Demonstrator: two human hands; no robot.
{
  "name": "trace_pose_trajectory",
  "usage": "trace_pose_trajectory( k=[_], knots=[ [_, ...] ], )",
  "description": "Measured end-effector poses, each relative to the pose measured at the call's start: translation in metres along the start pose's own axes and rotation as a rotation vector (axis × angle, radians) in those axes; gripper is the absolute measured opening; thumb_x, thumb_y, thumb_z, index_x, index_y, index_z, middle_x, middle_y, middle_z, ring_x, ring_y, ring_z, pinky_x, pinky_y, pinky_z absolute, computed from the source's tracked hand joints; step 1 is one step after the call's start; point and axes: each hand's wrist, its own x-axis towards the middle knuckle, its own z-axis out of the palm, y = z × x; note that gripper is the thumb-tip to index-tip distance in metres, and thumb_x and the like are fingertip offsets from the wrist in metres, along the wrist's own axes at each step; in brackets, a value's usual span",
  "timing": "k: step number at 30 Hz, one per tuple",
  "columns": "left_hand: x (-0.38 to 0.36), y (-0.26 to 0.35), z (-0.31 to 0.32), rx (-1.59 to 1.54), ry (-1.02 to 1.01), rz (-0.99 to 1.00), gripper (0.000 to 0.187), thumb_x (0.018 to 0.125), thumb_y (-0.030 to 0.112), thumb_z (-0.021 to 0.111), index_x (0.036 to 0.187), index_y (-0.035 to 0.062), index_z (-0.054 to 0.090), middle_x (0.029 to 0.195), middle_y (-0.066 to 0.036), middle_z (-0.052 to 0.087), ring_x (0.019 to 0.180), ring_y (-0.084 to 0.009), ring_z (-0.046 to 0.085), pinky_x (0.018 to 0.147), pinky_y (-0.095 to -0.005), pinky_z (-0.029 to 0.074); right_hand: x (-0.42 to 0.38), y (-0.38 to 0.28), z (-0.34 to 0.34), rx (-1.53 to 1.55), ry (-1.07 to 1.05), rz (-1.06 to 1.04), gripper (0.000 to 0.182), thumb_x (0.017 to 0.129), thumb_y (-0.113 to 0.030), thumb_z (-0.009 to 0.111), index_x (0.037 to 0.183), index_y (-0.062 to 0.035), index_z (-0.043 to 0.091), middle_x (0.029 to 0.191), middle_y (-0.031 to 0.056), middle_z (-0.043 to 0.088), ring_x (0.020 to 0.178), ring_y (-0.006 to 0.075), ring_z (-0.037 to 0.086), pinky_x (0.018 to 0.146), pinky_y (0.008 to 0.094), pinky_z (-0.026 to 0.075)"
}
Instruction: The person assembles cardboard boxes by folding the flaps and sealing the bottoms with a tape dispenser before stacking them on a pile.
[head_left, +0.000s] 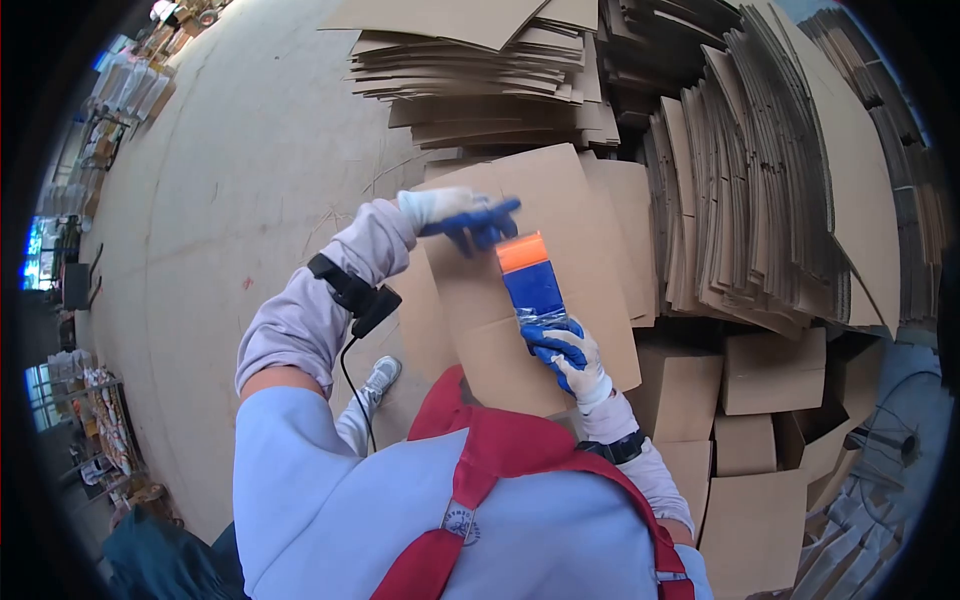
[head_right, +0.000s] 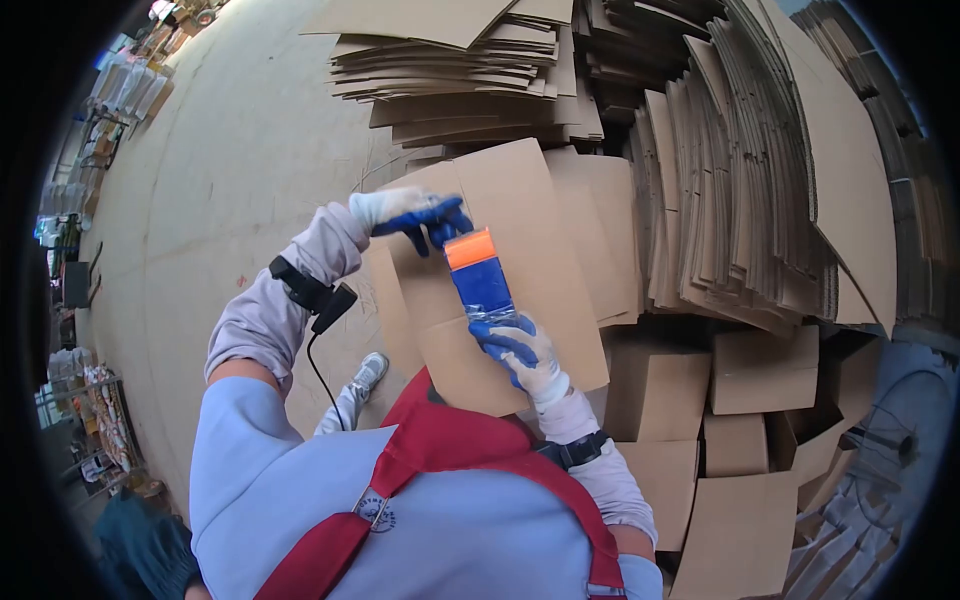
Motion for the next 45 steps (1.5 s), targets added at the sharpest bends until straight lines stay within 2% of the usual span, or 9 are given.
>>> trace_pose_trajectory(
  k=[8,11,15,17,20,22,27,32,45],
  knots=[
    [-0.010,0.013,0.027,0.621,0.082,0.277,0.039,0.093,0.039,0.062,0.085,0.0015,0.067,0.068,-0.005,0.063,0.062,-0.0104,0.060,0.053,-0.0255,0.047,0.001,-0.005,-0.003,-0.003,-0.014,-0.040,0.036,0.074,-0.007,0.057,0.108,-0.0061,0.069,0.108,0.0165,0.065,0.101,0.0325,0.062,0.088,0.0389,0.049],
    [0.002,-0.025,0.032,-0.235,-0.078,0.214,0.045,0.099,0.042,0.051,0.079,0.0031,0.064,0.069,-0.006,0.062,0.061,-0.0124,0.059,0.060,-0.0266,0.049,-0.004,-0.004,-0.006,-0.062,-0.017,-0.032,0.034,0.073,-0.009,0.057,0.105,-0.0065,0.070,0.107,0.0162,0.066,0.098,0.0325,0.062,0.087,0.0404,0.049],
    [0.019,-0.058,0.033,-0.630,-0.108,0.290,0.035,0.094,0.035,0.060,0.091,0.0012,0.069,0.073,-0.007,0.066,0.066,-0.0138,0.061,0.064,-0.0293,0.050,0.002,-0.006,-0.005,-0.022,-0.002,-0.030,0.035,0.073,-0.009,0.057,0.105,-0.0064,0.070,0.106,0.0162,0.066,0.097,0.0327,0.062,0.086,0.0384,0.049],
    [0.028,-0.057,0.018,0.210,0.377,0.174,0.031,0.087,0.032,0.066,0.088,0.0014,0.069,0.085,-0.010,0.065,0.076,-0.0210,0.063,0.069,-0.0343,0.050,0.010,-0.013,-0.006,-0.119,0.016,-0.085,0.033,0.078,-0.013,0.059,0.109,-0.0050,0.068,0.106,0.0155,0.066,0.096,0.0310,0.063,0.085,0.0365,0.049],
    [0.034,-0.008,-0.017,0.904,0.605,0.372,0.028,0.084,0.035,0.066,0.090,0.0081,0.072,0.095,-0.015,0.066,0.090,-0.0323,0.063,0.079,-0.0389,0.051,0.037,-0.030,0.000,0.025,0.130,0.019,0.033,0.086,-0.020,0.059,0.114,-0.0032,0.066,0.106,0.0145,0.066,0.096,0.0292,0.063,0.085,0.0366,0.049],
    [0.046,0.011,-0.060,0.999,0.945,0.319,0.023,0.083,0.031,0.067,0.089,0.0095,0.072,0.091,-0.012,0.065,0.087,-0.0315,0.063,0.079,-0.0396,0.050,0.052,-0.027,-0.001,0.040,0.069,0.095,0.037,0.090,-0.026,0.058,0.117,-0.0015,0.063,0.107,0.0130,0.067,0.097,0.0274,0.062,0.085,0.0368,0.049],
    [0.086,0.020,-0.112,0.987,0.711,-0.241,0.028,0.087,0.036,0.063,0.103,0.0154,0.072,0.100,-0.011,0.070,0.097,-0.0285,0.066,0.084,-0.0393,0.051,0.075,-0.032,0.005,-0.157,0.170,0.056,0.029,0.091,-0.017,0.057,0.115,-0.0050,0.066,0.111,0.0105,0.067,0.101,0.0248,0.061,0.086,0.0346,0.049],
    [0.118,-0.032,-0.105,0.966,0.499,-0.304,0.029,0.086,0.037,0.063,0.104,0.0161,0.072,0.104,-0.012,0.070,0.103,-0.0308,0.064,0.087,-0.0397,0.051,0.077,-0.030,0.008,-0.097,0.192,0.131,0.027,0.090,-0.015,0.057,0.113,-0.0063,0.067,0.109,0.0107,0.067,0.101,0.0251,0.061,0.086,0.0342,0.049],
    [0.117,-0.019,-0.102,1.159,0.550,-0.495,0.034,0.087,0.039,0.061,0.109,0.0142,0.070,0.109,-0.013,0.068,0.107,-0.0305,0.063,0.090,-0.0398,0.050,0.076,-0.029,0.008,-0.142,0.197,0.095,0.027,0.089,-0.010,0.056,0.113,-0.0057,0.067,0.111,0.0102,0.067,0.104,0.0255,0.061,0.090,0.0352,0.047]
  ],
)
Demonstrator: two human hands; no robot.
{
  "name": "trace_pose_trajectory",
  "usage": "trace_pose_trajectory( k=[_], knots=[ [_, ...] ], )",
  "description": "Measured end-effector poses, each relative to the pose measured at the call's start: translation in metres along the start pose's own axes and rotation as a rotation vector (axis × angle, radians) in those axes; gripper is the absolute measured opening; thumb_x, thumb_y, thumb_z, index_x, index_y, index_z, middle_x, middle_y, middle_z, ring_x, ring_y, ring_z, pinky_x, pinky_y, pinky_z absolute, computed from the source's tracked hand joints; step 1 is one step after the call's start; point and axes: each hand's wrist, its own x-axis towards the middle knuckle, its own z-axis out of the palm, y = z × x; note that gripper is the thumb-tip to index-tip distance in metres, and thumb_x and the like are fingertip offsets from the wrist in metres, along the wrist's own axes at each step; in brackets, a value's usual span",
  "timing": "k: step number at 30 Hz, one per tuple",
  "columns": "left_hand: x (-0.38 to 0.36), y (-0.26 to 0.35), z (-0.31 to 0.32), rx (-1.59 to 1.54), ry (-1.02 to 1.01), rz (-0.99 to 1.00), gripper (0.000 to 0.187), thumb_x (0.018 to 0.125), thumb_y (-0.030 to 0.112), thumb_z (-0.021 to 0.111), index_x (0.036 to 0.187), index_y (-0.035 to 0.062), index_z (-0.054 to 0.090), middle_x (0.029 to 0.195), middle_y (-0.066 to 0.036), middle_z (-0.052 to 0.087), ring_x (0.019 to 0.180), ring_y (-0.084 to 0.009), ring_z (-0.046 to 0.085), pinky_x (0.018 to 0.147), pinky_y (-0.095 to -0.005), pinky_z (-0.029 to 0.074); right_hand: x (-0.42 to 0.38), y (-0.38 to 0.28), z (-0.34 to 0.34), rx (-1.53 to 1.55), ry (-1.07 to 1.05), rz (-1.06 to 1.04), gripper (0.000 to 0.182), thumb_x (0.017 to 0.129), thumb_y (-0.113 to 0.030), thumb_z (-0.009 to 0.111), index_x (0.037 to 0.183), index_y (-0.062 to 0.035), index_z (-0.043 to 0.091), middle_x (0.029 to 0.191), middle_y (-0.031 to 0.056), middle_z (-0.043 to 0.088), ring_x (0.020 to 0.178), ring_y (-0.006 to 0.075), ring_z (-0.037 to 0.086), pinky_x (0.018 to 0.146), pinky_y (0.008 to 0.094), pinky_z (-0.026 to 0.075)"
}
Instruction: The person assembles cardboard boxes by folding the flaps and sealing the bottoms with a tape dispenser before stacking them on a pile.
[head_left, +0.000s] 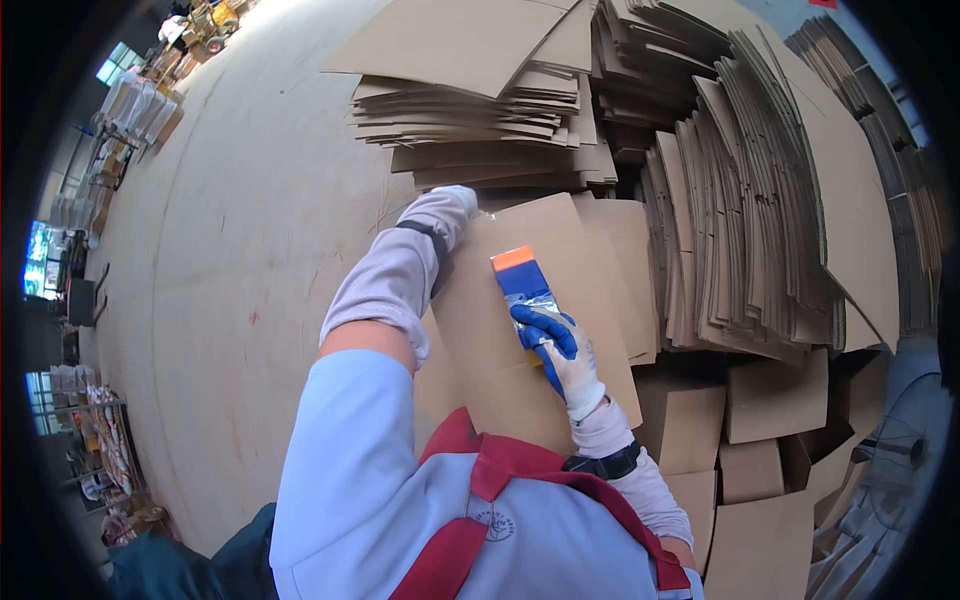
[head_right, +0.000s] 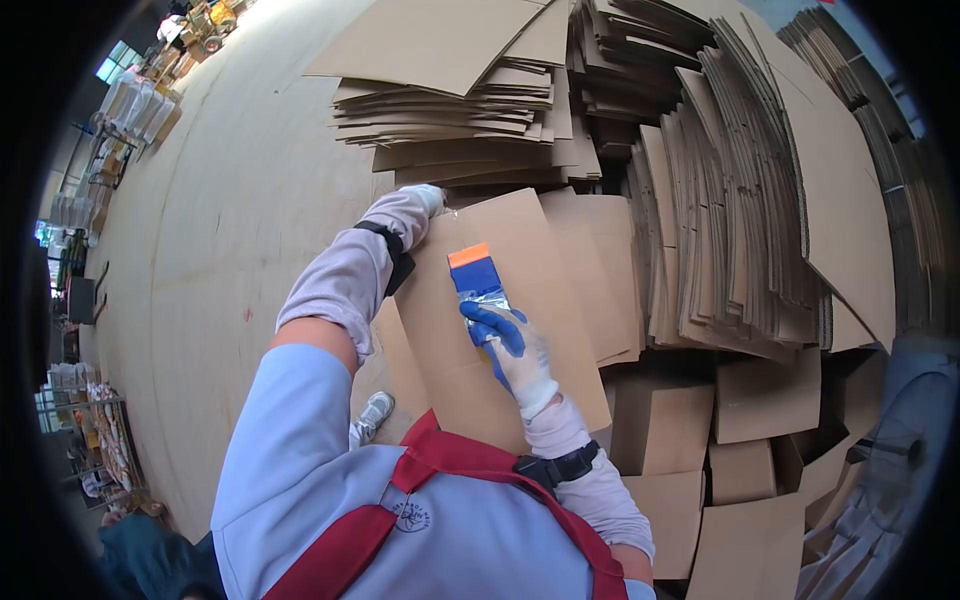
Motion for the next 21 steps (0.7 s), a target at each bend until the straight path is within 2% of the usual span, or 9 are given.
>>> trace_pose_trajectory(
  k=[2,4,8,10,14,16,20,21],
  knots=[
    [-0.001,0.002,0.001,0.019,0.004,-0.013,0.035,0.087,0.039,0.060,0.110,0.0139,0.070,0.110,-0.013,0.067,0.107,-0.0305,0.062,0.090,-0.0398,0.050,-0.002,0.005,0.002,0.037,-0.012,0.031,0.026,0.090,-0.011,0.057,0.112,-0.0020,0.066,0.113,0.0104,0.067,0.106,0.0226,0.061,0.092,0.0328,0.046],
    [0.000,0.004,0.000,0.032,0.011,-0.024,0.036,0.087,0.040,0.060,0.110,0.0136,0.069,0.111,-0.013,0.067,0.108,-0.0304,0.062,0.090,-0.0398,0.049,0.000,0.010,0.003,-0.028,-0.017,-0.022,0.029,0.088,-0.009,0.055,0.115,-0.0094,0.067,0.109,0.0099,0.068,0.101,0.0285,0.061,0.088,0.0382,0.048],
    [-0.001,0.007,-0.002,0.050,0.021,-0.038,0.037,0.088,0.040,0.060,0.112,0.0130,0.069,0.113,-0.014,0.066,0.109,-0.0303,0.062,0.091,-0.0398,0.049,0.002,0.004,0.005,-0.022,-0.020,-0.037,0.031,0.087,-0.009,0.054,0.115,-0.0098,0.067,0.110,0.0102,0.067,0.101,0.0286,0.061,0.089,0.0378,0.048],
    [-0.002,0.008,-0.005,0.060,0.025,-0.044,0.038,0.088,0.041,0.059,0.112,0.0127,0.068,0.114,-0.014,0.066,0.109,-0.0303,0.061,0.092,-0.0398,0.049,-0.002,0.006,0.005,-0.004,-0.016,0.005,0.026,0.089,-0.008,0.058,0.112,-0.0021,0.067,0.112,0.0096,0.067,0.106,0.0222,0.060,0.092,0.0326,0.046],
    [-0.009,0.006,-0.005,0.054,0.027,-0.063,0.040,0.088,0.041,0.059,0.114,0.0121,0.068,0.115,-0.014,0.065,0.111,-0.0302,0.061,0.092,-0.0399,0.049,-0.008,0.009,0.006,0.107,-0.012,0.031,0.026,0.089,-0.008,0.058,0.112,-0.0025,0.067,0.112,0.0092,0.068,0.105,0.0224,0.061,0.092,0.0328,0.047],
    [-0.016,0.008,-0.003,0.052,0.029,-0.061,0.041,0.089,0.042,0.058,0.115,0.0118,0.067,0.116,-0.014,0.065,0.111,-0.0301,0.061,0.093,-0.0399,0.048,-0.008,0.006,0.005,-0.031,-0.035,-0.062,0.026,0.089,-0.007,0.057,0.113,-0.0027,0.067,0.112,0.0102,0.067,0.103,0.0229,0.062,0.091,0.0329,0.047],
    [-0.016,0.000,0.009,0.060,0.022,-0.065,0.042,0.089,0.042,0.058,0.116,0.0113,0.067,0.118,-0.014,0.064,0.112,-0.0300,0.060,0.093,-0.0399,0.048,-0.012,0.004,0.003,-0.035,-0.044,-0.041,0.027,0.088,-0.008,0.057,0.113,-0.0031,0.066,0.112,0.0106,0.067,0.102,0.0240,0.062,0.091,0.0330,0.048],
    [-0.015,-0.002,0.011,0.064,0.025,-0.067,0.043,0.089,0.043,0.058,0.116,0.0111,0.067,0.118,-0.014,0.064,0.113,-0.0300,0.060,0.094,-0.0399,0.048,-0.012,0.006,0.004,-0.002,-0.047,-0.022,0.032,0.086,-0.006,0.053,0.115,-0.0064,0.066,0.114,0.0103,0.066,0.104,0.0279,0.060,0.092,0.0361,0.047]
  ],
)
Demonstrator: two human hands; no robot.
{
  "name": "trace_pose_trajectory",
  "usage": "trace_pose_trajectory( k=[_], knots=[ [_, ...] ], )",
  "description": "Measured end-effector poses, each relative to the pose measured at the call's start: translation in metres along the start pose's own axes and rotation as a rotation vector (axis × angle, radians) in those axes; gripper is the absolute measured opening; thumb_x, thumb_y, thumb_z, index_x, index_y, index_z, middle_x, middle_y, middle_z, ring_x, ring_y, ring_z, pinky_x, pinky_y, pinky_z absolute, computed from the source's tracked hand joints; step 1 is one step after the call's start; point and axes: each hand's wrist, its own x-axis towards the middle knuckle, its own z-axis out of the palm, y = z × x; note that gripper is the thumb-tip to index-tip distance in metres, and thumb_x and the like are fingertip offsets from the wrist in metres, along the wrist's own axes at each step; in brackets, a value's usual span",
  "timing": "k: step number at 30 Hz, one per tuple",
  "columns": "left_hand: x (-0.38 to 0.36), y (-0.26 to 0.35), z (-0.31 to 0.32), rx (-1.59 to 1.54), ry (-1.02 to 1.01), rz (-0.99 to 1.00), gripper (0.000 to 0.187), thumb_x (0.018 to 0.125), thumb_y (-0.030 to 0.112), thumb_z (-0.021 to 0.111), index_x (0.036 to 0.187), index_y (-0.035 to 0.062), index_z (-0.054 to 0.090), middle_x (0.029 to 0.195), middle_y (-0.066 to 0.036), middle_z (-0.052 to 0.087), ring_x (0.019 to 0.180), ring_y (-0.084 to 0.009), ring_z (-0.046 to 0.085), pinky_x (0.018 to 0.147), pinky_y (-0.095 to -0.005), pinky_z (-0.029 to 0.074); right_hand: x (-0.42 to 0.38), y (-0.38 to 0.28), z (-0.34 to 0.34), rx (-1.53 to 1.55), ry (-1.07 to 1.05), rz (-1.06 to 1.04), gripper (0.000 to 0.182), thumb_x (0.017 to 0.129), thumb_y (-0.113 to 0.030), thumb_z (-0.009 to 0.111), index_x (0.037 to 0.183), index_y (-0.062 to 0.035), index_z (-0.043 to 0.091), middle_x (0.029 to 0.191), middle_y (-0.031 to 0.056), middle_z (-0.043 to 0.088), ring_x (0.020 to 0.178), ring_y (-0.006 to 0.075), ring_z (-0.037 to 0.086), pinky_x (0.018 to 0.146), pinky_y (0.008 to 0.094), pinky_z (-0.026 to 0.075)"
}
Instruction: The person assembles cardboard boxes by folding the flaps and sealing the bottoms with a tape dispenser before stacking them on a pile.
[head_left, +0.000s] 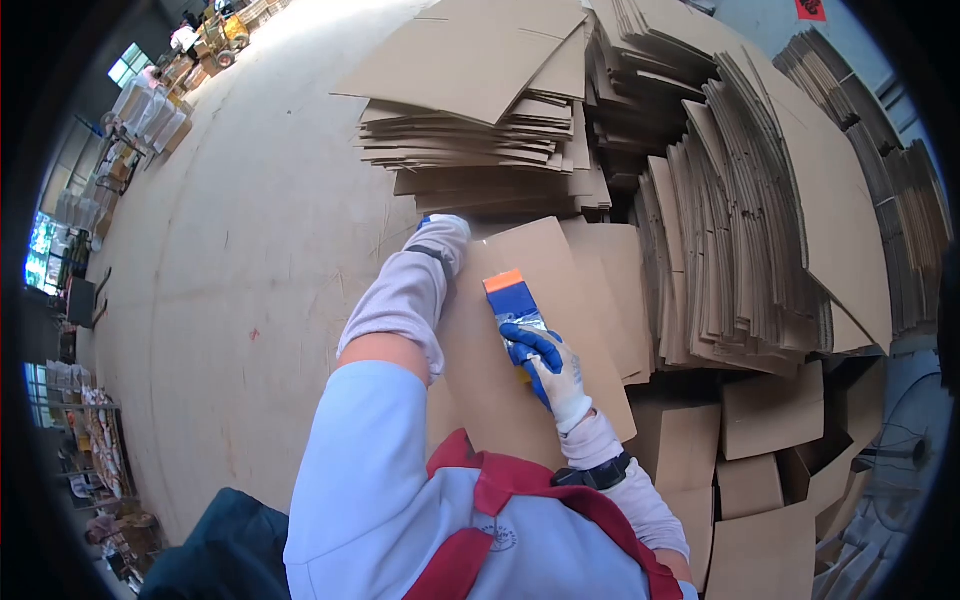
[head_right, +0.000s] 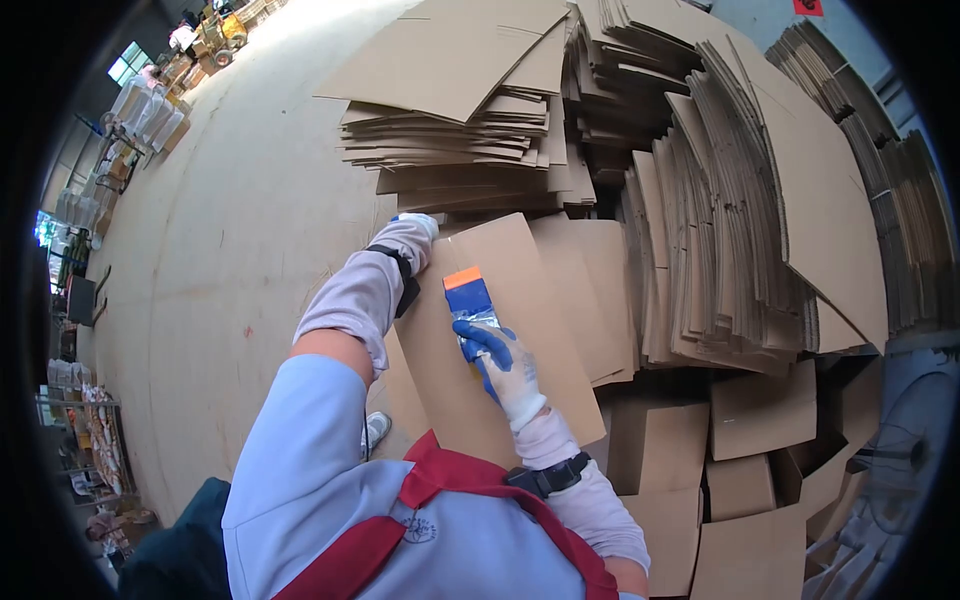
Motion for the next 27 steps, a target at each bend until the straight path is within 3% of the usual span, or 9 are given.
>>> trace_pose_trajectory(
  k=[1,7,8,10,12,13,18,24,27],
  knots=[
    [0.001,-0.001,0.002,0.006,0.001,-0.002,0.043,0.089,0.043,0.057,0.117,0.0110,0.066,0.119,-0.014,0.064,0.113,-0.0300,0.060,0.094,-0.0399,0.048,0.002,0.001,0.001,0.034,-0.001,0.015,0.038,0.083,-0.005,0.049,0.117,-0.0097,0.066,0.116,0.0100,0.065,0.106,0.0317,0.059,0.092,0.0393,0.047],
    [0.015,-0.007,-0.010,-0.062,0.026,0.036,0.045,0.090,0.044,0.057,0.119,0.0101,0.065,0.121,-0.015,0.063,0.115,-0.0299,0.059,0.095,-0.0399,0.048,0.008,-0.010,0.001,-0.078,0.005,-0.048,0.036,0.083,-0.002,0.050,0.116,-0.0078,0.065,0.112,0.0097,0.067,0.104,0.0322,0.059,0.089,0.0390,0.048],
    [0.015,-0.011,-0.016,-0.214,0.045,0.078,0.052,0.091,0.048,0.053,0.123,0.0090,0.062,0.125,-0.016,0.061,0.117,-0.0313,0.057,0.097,-0.0406,0.046,0.009,-0.009,0.001,-0.073,0.010,-0.039,0.036,0.083,-0.002,0.050,0.116,-0.0078,0.065,0.112,0.0097,0.067,0.104,0.0322,0.059,0.089,0.0390,0.048],
    [0.000,-0.012,-0.021,-0.595,0.271,0.156,0.047,0.091,0.050,0.054,0.113,0.0108,0.067,0.115,-0.017,0.065,0.110,-0.0338,0.060,0.094,-0.0397,0.047,0.009,-0.005,0.002,-0.086,0.041,-0.120,0.034,0.084,-0.003,0.051,0.115,-0.0081,0.065,0.112,0.0092,0.067,0.103,0.0320,0.060,0.088,0.0390,0.048],
    [-0.027,0.007,-0.021,-0.586,0.361,0.254,0.053,0.092,0.053,0.052,0.120,0.0101,0.063,0.117,-0.018,0.064,0.112,-0.0342,0.059,0.097,-0.0405,0.045,0.009,-0.002,0.004,-0.073,0.044,-0.096,0.034,0.085,-0.004,0.052,0.116,-0.0079,0.065,0.113,0.0093,0.067,0.102,0.0316,0.060,0.089,0.0387,0.048],
    [-0.047,0.023,-0.025,-0.528,0.272,0.245,0.062,0.093,0.056,0.045,0.133,0.0097,0.053,0.124,-0.018,0.061,0.118,-0.0345,0.055,0.101,-0.0410,0.042,0.009,-0.003,0.005,-0.056,0.048,-0.082,0.033,0.085,-0.005,0.052,0.116,-0.0078,0.065,0.114,0.0094,0.067,0.103,0.0311,0.060,0.090,0.0382,0.048],
    [-0.065,0.045,-0.007,-0.521,0.267,0.135,0.060,0.093,0.060,0.040,0.134,0.0175,0.053,0.123,-0.017,0.062,0.115,-0.0344,0.057,0.097,-0.0422,0.044,0.002,-0.003,0.009,-0.032,0.046,-0.033,0.031,0.086,-0.008,0.054,0.115,-0.0078,0.065,0.114,0.0097,0.067,0.105,0.0291,0.060,0.092,0.0365,0.047],
    [-0.078,0.051,-0.009,-0.457,0.291,0.126,0.059,0.093,0.060,0.040,0.134,0.0196,0.053,0.123,-0.015,0.062,0.116,-0.0325,0.057,0.099,-0.0408,0.043,-0.001,0.005,0.017,0.047,0.097,-0.033,0.029,0.087,-0.010,0.055,0.114,-0.0096,0.067,0.113,0.0094,0.067,0.103,0.0269,0.061,0.093,0.0360,0.046],
    [-0.076,0.051,-0.010,-0.487,0.306,0.118,0.058,0.094,0.060,0.040,0.132,0.0198,0.055,0.123,-0.015,0.062,0.116,-0.0323,0.057,0.099,-0.0405,0.043,0.002,0.005,0.014,0.081,0.039,-0.020,0.031,0.089,-0.006,0.053,0.117,-0.0021,0.064,0.119,0.0112,0.064,0.110,0.0222,0.060,0.095,0.0324,0.046]
  ],
)
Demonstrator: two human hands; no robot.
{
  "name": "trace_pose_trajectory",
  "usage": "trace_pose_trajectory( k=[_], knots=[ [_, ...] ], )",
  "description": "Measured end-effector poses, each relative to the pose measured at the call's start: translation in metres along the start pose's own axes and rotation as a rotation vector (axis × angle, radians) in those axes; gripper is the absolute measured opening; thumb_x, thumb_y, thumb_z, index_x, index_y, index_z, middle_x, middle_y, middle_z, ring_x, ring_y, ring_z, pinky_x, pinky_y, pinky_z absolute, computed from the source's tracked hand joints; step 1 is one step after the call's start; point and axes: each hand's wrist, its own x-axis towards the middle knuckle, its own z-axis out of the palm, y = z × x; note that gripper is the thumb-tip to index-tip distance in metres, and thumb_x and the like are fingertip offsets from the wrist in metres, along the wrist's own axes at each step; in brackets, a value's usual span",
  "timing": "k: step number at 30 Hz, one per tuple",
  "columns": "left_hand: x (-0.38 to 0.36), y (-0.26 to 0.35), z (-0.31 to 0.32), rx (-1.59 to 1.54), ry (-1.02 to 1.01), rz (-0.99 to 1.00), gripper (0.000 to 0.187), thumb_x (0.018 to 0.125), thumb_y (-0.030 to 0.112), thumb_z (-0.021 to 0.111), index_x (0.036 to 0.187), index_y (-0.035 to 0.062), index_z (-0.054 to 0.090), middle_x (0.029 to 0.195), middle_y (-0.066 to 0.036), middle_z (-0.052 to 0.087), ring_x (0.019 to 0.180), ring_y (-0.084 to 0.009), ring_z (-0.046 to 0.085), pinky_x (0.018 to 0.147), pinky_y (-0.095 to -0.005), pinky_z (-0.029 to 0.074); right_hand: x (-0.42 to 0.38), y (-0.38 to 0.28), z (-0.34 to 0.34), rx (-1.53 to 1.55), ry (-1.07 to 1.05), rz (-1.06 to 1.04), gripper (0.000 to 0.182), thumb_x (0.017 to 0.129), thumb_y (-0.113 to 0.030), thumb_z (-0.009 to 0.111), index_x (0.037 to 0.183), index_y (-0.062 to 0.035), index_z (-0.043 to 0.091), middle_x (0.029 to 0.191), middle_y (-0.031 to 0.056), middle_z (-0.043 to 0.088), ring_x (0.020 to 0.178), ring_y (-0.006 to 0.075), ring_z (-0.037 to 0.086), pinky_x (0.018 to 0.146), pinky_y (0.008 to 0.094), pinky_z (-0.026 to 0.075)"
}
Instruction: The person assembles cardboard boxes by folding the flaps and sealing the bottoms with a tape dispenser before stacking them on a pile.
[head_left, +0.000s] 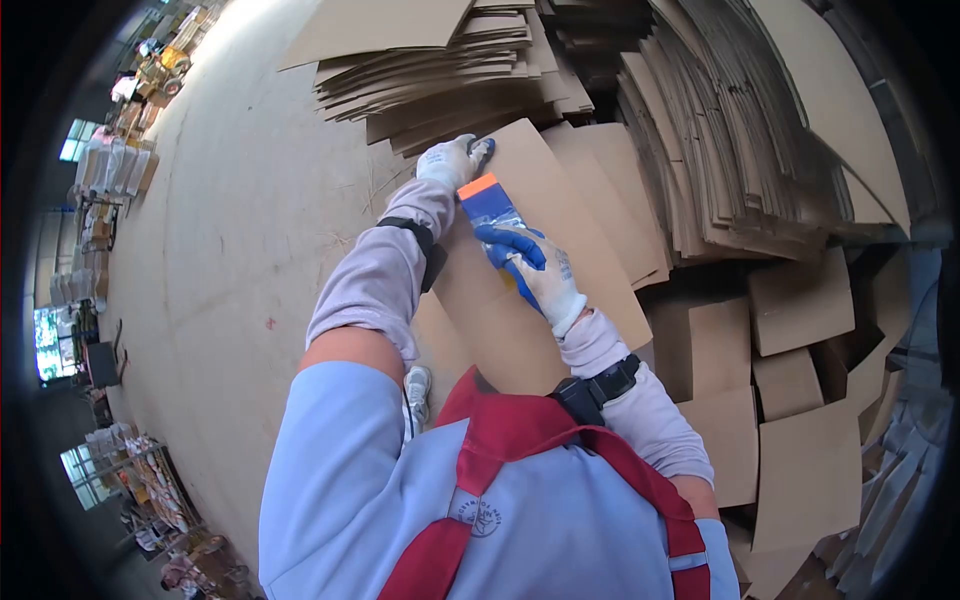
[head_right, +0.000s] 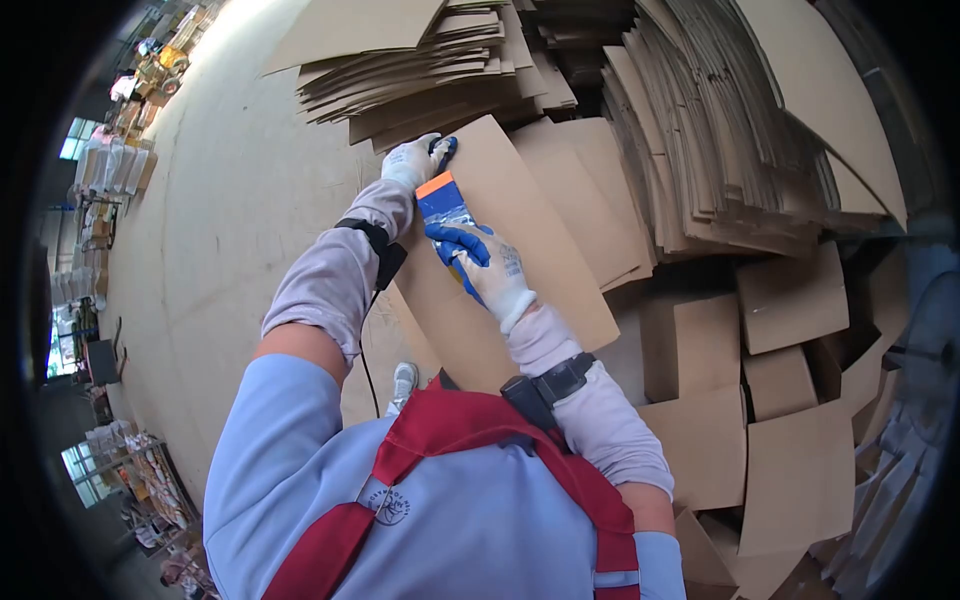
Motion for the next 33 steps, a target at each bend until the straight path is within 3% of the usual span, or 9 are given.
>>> trace_pose_trajectory(
  k=[11,15,17,21,26,28,32,33],
  knots=[
    [0.003,-0.002,-0.002,-0.002,-0.023,-0.015,0.056,0.095,0.059,0.036,0.129,0.0187,0.057,0.122,-0.013,0.063,0.115,-0.0308,0.058,0.098,-0.0415,0.044,0.005,0.003,0.003,0.051,-0.004,0.090,0.032,0.090,0.000,0.050,0.119,-0.0006,0.062,0.116,0.0093,0.063,0.100,0.0171,0.060,0.091,0.0279,0.047],
    [0.005,-0.004,0.001,0.002,-0.006,-0.025,0.059,0.094,0.062,0.037,0.131,0.0203,0.056,0.124,-0.014,0.062,0.116,-0.0312,0.057,0.100,-0.0408,0.043,0.004,0.005,0.001,0.015,-0.007,0.033,0.031,0.091,0.000,0.049,0.119,-0.0008,0.063,0.116,0.0092,0.063,0.099,0.0174,0.061,0.090,0.0280,0.047],
    [0.005,-0.003,0.001,0.007,-0.003,-0.024,0.059,0.094,0.062,0.036,0.131,0.0206,0.056,0.124,-0.013,0.062,0.117,-0.0309,0.057,0.100,-0.0412,0.042,0.002,0.008,0.003,0.140,0.043,0.060,0.032,0.086,-0.003,0.054,0.115,-0.0071,0.066,0.110,0.0111,0.067,0.099,0.0241,0.063,0.088,0.0336,0.049],
    [0.008,-0.005,0.006,0.015,0.015,-0.038,0.058,0.094,0.061,0.037,0.130,0.0204,0.057,0.123,-0.013,0.062,0.116,-0.0310,0.058,0.099,-0.0415,0.043,0.003,0.007,0.002,0.096,0.036,0.035,0.031,0.085,-0.004,0.054,0.114,-0.0067,0.067,0.109,0.0118,0.068,0.099,0.0244,0.063,0.088,0.0337,0.049],
    [0.014,-0.014,0.018,-0.049,0.130,0.029,0.049,0.091,0.059,0.043,0.106,0.0190,0.067,0.104,-0.013,0.068,0.098,-0.0336,0.064,0.087,-0.0445,0.049,0.004,0.018,0.004,0.090,0.045,0.074,0.032,0.085,-0.005,0.055,0.114,-0.0071,0.067,0.110,0.0122,0.067,0.099,0.0266,0.063,0.088,0.0342,0.049],
    [0.011,-0.013,0.013,-0.011,0.113,0.034,0.051,0.091,0.060,0.041,0.110,0.0190,0.064,0.106,-0.015,0.067,0.100,-0.0353,0.063,0.088,-0.0455,0.049,0.005,0.025,0.003,0.044,0.020,0.031,0.028,0.092,-0.012,0.055,0.116,0.0009,0.065,0.103,0.0082,0.065,0.088,0.0146,0.060,0.080,0.0287,0.049],
    [-0.001,-0.009,0.005,-0.075,0.094,0.032,0.049,0.094,0.054,0.042,0.108,0.0140,0.066,0.108,-0.016,0.067,0.104,-0.0326,0.062,0.091,-0.0436,0.047,0.005,0.032,0.005,-0.001,0.001,-0.031,0.027,0.092,-0.007,0.054,0.116,0.0001,0.065,0.101,0.0068,0.066,0.088,0.0141,0.060,0.082,0.0281,0.048],
    [-0.002,-0.008,-0.002,-0.068,0.003,0.003,0.053,0.094,0.056,0.041,0.123,0.0166,0.060,0.117,-0.015,0.065,0.110,-0.0333,0.060,0.096,-0.0440,0.045,0.007,0.028,0.004,0.007,0.007,-0.010,0.027,0.092,-0.005,0.053,0.116,-0.0003,0.065,0.101,0.0065,0.066,0.088,0.0140,0.060,0.082,0.0279,0.048]
  ],
)
